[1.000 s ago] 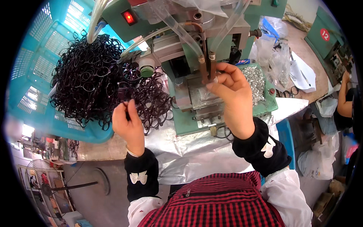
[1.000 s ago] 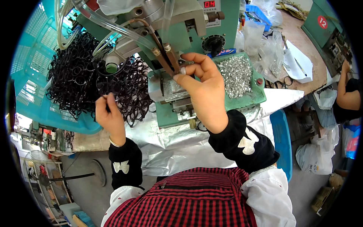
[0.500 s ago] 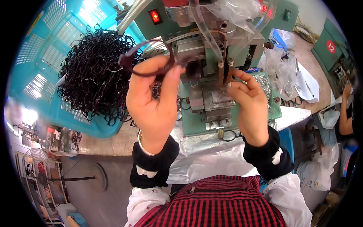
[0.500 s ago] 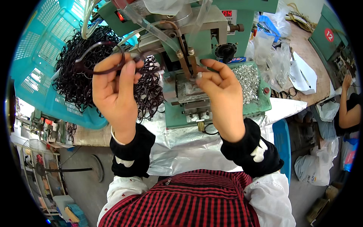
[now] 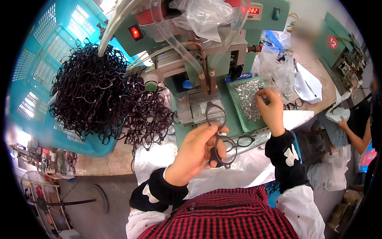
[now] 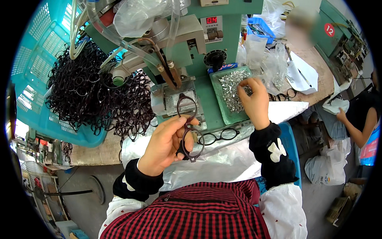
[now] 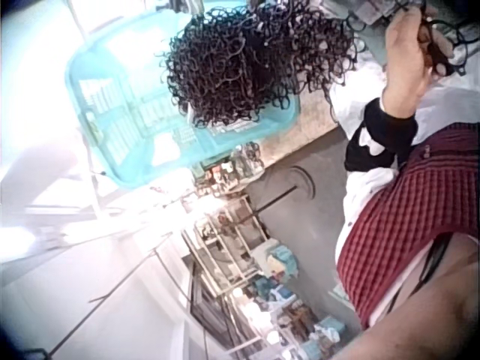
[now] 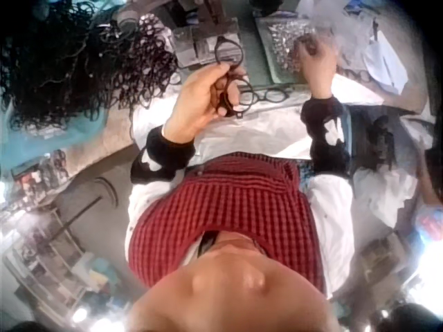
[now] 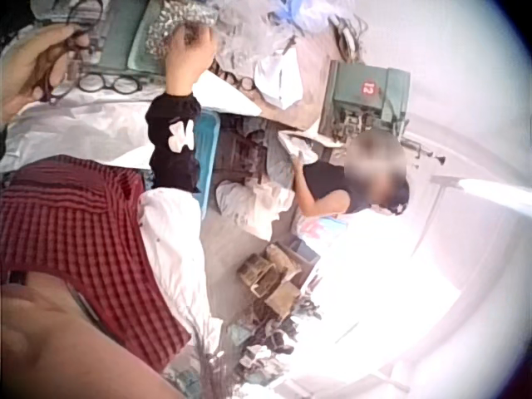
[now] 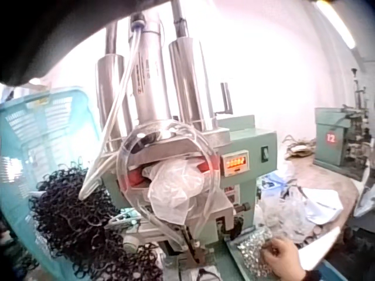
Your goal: The person assembles eyeglasses by inserting small metal components into black frames using a press machine. They repeatedly pick frames from a basket, place them in the machine, add metal parts, and operate the press. Finished frames are placed on the table.
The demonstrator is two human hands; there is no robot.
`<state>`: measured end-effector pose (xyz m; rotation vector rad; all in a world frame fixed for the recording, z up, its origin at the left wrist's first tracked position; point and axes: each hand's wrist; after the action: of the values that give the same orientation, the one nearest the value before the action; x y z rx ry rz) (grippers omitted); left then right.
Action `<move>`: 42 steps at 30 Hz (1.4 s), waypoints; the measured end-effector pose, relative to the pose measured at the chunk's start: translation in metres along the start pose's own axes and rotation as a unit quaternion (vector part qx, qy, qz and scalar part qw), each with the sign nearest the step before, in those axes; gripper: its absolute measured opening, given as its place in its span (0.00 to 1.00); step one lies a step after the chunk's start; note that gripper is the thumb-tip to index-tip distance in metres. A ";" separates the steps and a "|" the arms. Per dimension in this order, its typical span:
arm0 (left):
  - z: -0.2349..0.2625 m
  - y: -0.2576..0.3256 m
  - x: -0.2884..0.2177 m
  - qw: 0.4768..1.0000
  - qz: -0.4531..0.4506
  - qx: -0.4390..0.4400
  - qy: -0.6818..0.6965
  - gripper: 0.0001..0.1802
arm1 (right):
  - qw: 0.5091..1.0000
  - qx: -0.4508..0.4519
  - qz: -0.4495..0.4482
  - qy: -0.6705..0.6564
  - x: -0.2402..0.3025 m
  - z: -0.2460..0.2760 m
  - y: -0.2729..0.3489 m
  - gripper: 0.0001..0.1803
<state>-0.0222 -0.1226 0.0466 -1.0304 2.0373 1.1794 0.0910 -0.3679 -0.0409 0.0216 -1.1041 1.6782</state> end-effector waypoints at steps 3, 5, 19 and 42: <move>-0.001 -0.003 -0.003 1.000 0.005 -0.008 0.000 0.20 | 0.997 0.039 0.040 0.051 0.001 -0.012 0.005 0.06; -0.007 -0.001 0.001 1.000 -0.004 -0.002 0.002 0.20 | 0.979 0.088 0.163 0.081 0.012 -0.012 0.005 0.06; 0.177 0.009 0.000 0.424 -0.334 -0.347 -0.766 0.19 | 0.948 -0.152 -0.238 0.145 -0.206 0.103 -0.055 0.13; 0.171 0.019 -0.054 0.665 -0.422 -0.396 -0.473 0.07 | 0.934 0.068 -0.145 -0.320 0.041 0.037 0.015 0.09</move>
<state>0.0071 0.0533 0.0195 -1.1223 0.0828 1.5336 0.0443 -0.3619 -0.0082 0.8339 -1.3701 1.5030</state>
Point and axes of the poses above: each hand's wrist, its own y-axis away from the middle knuckle, its own z-axis out of the back of the hand, x = y × z, and after that the axes turned 2 degrees about z, right-handed
